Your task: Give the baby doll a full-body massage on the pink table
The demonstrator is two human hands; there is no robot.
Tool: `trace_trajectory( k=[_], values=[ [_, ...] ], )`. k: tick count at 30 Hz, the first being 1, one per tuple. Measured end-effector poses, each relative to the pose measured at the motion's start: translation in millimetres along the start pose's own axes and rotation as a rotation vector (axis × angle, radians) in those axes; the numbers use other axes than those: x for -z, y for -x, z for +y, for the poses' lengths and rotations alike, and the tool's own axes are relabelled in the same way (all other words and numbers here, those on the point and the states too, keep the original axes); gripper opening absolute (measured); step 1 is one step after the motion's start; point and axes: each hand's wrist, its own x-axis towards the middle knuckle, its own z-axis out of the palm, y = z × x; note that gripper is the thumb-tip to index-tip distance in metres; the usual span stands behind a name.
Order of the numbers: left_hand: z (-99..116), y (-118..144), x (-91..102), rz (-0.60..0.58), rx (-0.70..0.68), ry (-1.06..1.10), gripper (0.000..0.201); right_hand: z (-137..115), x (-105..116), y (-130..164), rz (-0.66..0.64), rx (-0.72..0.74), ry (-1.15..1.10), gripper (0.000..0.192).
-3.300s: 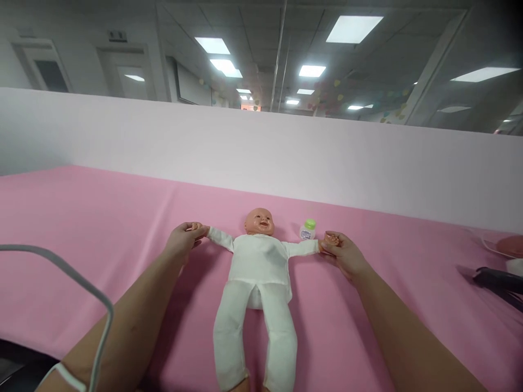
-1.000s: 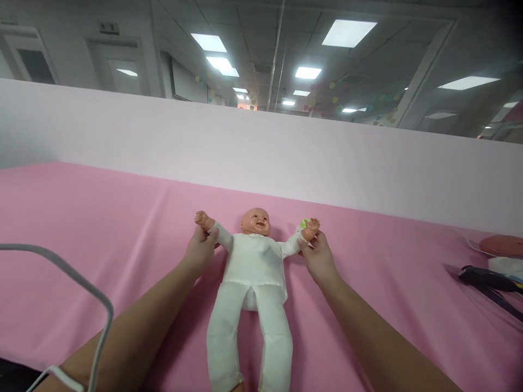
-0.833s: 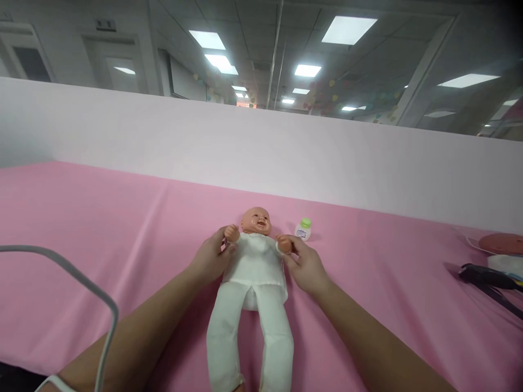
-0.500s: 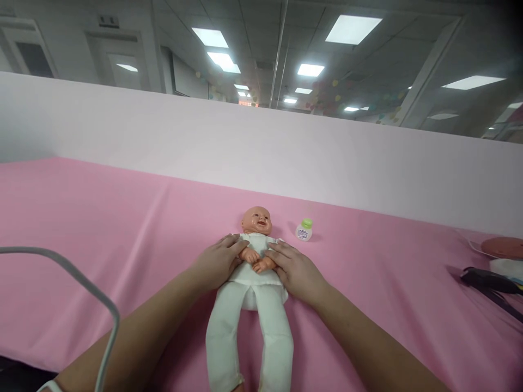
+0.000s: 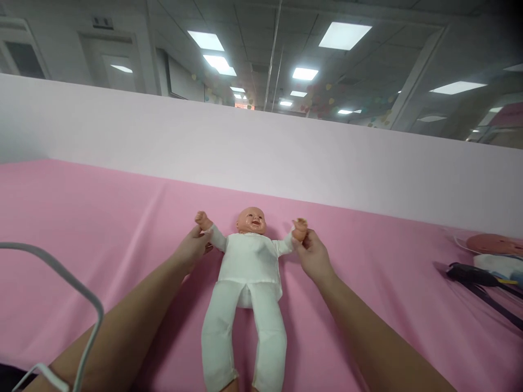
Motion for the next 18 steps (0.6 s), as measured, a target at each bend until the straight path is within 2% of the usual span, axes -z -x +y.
trace_trajectory(
  k=[2, 4, 7, 13, 18],
  values=[
    [-0.2, -8.2, 5.8, 0.096, 0.177, 0.193, 0.019, 11.4, 5.9, -10.9, 0.097, -0.283, -0.240, 0.043],
    [-0.1, -12.9, 11.0, 0.133, 0.265, 0.279, 0.016, 21.1, 11.2, -18.5, 0.111, -0.554, -0.453, 0.037],
    [0.4, -15.3, 15.9, 0.137, 0.302, 0.353, 0.018, 30.9, 18.1, -23.8, 0.076, -0.773, -0.588, 0.026],
    [0.8, -14.4, 14.7, 0.177, 0.328, 0.380, 0.019, 38.1, 23.2, -25.3, 0.082, -0.824, -0.626, 0.023],
    [0.5, -11.4, 10.3, 0.176, 0.311, 0.375, 0.012, 34.6, 19.9, -22.2, 0.086, -0.762, -0.647, 0.020]
  ],
)
